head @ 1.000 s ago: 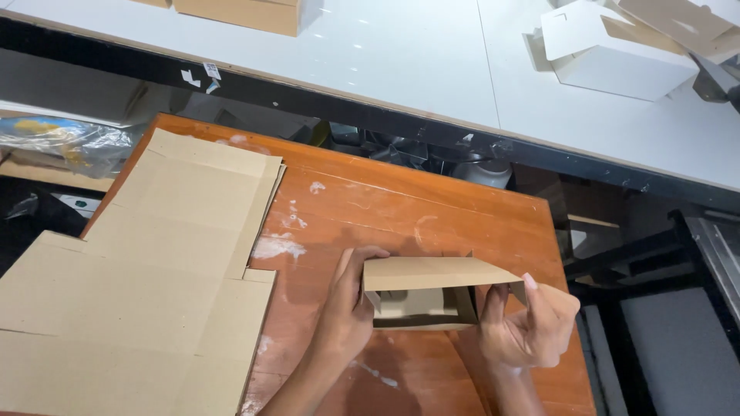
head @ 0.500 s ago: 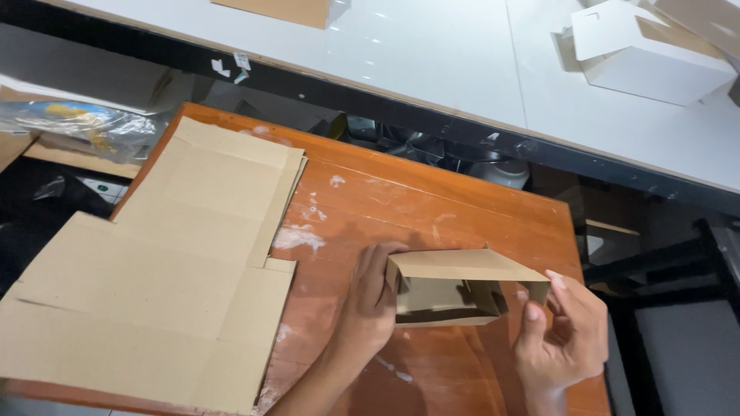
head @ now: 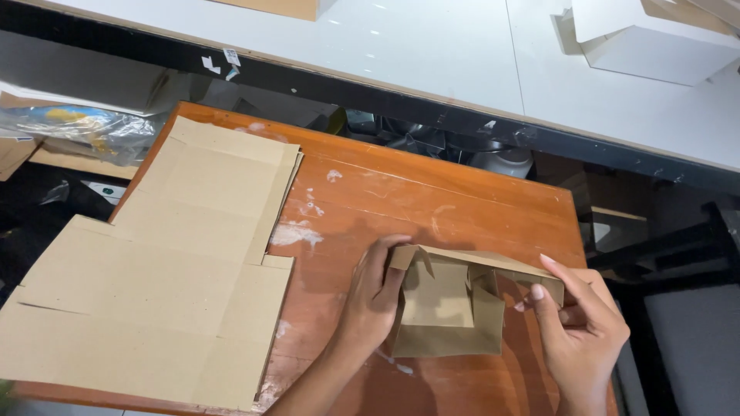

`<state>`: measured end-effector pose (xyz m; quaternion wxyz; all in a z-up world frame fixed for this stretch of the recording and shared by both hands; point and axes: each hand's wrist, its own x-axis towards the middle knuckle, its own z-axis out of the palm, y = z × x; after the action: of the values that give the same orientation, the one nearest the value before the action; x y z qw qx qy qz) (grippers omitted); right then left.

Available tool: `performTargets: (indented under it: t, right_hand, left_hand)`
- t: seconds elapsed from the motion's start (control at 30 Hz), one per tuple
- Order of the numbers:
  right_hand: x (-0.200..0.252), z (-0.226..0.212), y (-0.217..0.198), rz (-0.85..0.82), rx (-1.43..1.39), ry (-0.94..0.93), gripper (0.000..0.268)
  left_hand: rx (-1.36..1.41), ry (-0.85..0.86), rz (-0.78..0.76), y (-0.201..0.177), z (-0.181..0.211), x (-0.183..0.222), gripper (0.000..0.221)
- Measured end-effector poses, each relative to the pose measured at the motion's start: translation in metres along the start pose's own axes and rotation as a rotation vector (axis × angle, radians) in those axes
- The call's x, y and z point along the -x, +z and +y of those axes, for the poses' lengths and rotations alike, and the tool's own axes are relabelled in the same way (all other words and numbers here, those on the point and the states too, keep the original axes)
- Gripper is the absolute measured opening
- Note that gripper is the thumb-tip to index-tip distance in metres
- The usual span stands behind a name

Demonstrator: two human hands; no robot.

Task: The person folds flat cardboard pieces into small rectangular boxes on a wooden table. They crease the edges, fold the sides, and tuck flaps to form the box shape, then place the finished box aside and repeat the process with another piece.

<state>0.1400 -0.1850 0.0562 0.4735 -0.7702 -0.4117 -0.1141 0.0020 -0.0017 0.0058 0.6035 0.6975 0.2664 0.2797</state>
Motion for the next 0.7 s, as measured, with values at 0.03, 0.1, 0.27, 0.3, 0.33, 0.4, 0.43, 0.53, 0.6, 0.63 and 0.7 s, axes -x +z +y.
performTargets:
  t: [0.03,0.1,0.27,0.3,0.33,0.4,0.43,0.53,0.6,0.63,0.7]
  right_hand:
    - [0.001,0.006,-0.001,0.004,0.001,0.005,0.028]
    - [0.003,0.017,-0.001,-0.004,0.040,0.023,0.030]
    - [0.008,0.019,0.004,0.005,-0.089,0.057,0.030]
    - [0.009,0.018,0.005,-0.001,-0.142,0.073,0.031]
    - [0.011,0.016,0.009,0.000,-0.144,0.075,0.031]
    - [0.017,0.011,0.020,0.137,-0.172,0.176,0.024]
    - [0.019,0.008,0.025,0.133,-0.180,0.179,0.024]
    - [0.025,0.003,0.038,0.246,-0.186,0.165,0.028]
    - [0.025,0.004,0.043,0.335,-0.046,0.079,0.024]
    - [0.025,0.004,0.043,0.334,-0.056,0.082,0.024]
    - [0.025,0.003,0.043,0.360,0.065,-0.020,0.007]
  left_hand:
    - [-0.002,0.000,-0.006,0.001,-0.003,-0.001,0.051]
    - [0.109,0.074,0.023,0.003,-0.009,-0.004,0.038]
    - [0.198,-0.157,-0.019,-0.001,-0.008,-0.008,0.039]
    - [0.204,-0.225,-0.042,-0.004,-0.006,-0.009,0.033]
    - [0.201,-0.226,-0.043,-0.003,-0.006,-0.010,0.033]
    - [0.157,-0.099,-0.051,-0.005,-0.008,-0.011,0.036]
    - [0.150,-0.102,-0.046,-0.006,-0.007,-0.011,0.036]
    - [-0.047,0.075,-0.017,-0.009,-0.007,-0.010,0.045]
    - [-0.079,0.162,-0.008,-0.010,-0.010,-0.011,0.048]
    - [-0.088,0.161,-0.004,-0.009,-0.011,-0.011,0.048]
    - [-0.052,0.157,0.005,-0.007,-0.013,-0.011,0.057]
